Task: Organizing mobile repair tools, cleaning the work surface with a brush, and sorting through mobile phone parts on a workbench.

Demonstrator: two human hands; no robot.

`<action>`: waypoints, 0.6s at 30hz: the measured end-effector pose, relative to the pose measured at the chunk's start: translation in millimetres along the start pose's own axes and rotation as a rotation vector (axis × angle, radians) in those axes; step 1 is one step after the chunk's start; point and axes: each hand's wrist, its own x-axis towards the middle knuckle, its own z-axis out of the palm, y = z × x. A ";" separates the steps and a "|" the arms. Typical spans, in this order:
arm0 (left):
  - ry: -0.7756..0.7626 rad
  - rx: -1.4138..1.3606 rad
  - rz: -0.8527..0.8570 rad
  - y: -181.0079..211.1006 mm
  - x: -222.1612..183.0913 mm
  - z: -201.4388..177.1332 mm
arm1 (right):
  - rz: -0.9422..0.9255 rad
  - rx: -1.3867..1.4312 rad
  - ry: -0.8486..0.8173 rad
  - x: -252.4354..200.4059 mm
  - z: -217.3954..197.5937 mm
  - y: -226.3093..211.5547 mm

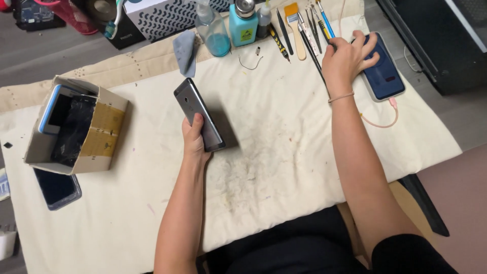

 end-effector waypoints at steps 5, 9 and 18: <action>-0.090 -0.035 -0.046 12.2 -2.6 8.1 | -0.033 -0.036 0.037 0.8 7.6 4.0; -0.101 -0.110 -0.044 9.0 0.7 5.5 | -0.049 -0.019 0.036 2.8 17.2 15.0; -0.290 -0.377 -0.156 15.3 -0.4 -13.1 | 0.024 -0.025 0.139 -6.3 -45.9 -19.9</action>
